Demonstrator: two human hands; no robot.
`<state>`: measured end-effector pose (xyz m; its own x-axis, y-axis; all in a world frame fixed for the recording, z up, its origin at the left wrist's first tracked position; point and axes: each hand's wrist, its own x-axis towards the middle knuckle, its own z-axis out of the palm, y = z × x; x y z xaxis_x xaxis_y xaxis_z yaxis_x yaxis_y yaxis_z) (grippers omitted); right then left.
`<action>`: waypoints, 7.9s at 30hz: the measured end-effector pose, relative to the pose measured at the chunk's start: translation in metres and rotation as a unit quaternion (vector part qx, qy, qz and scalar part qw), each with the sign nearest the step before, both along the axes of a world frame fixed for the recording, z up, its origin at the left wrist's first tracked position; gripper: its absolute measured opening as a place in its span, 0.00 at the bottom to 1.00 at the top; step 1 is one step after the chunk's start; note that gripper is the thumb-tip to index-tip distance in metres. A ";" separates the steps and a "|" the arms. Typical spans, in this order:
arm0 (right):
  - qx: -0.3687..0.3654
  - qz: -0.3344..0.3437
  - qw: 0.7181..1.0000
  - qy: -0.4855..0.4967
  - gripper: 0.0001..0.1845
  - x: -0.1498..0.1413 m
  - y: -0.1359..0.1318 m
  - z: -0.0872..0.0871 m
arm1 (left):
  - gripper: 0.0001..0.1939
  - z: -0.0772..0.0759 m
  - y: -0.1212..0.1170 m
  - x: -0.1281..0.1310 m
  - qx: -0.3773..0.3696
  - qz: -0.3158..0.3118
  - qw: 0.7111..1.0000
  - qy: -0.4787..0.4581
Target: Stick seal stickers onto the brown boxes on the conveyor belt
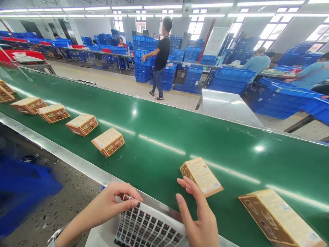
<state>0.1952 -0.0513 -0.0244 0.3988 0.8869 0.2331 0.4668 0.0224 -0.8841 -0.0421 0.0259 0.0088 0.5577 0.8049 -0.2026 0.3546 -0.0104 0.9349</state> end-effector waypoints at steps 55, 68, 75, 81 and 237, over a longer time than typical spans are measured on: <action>-0.091 0.019 0.919 0.382 0.22 -0.064 0.139 0.004 | 0.07 -0.020 0.005 0.000 0.173 -0.067 0.980 0.066; -0.046 -0.041 0.982 0.180 0.26 -0.030 0.144 -0.003 | 0.08 -0.027 0.000 0.019 0.214 -0.103 0.969 0.064; 0.008 0.047 0.998 0.030 0.16 -0.018 0.086 0.028 | 0.06 -0.023 -0.011 0.017 0.128 0.038 0.990 -0.037; 0.074 0.291 0.943 -0.143 0.10 -0.019 0.031 0.026 | 0.14 -0.012 -0.014 0.024 -0.036 0.115 0.991 -0.061; -0.069 0.013 0.957 0.281 0.22 0.003 0.142 0.006 | 0.09 -0.022 0.026 0.035 0.130 -0.117 0.984 -0.022</action>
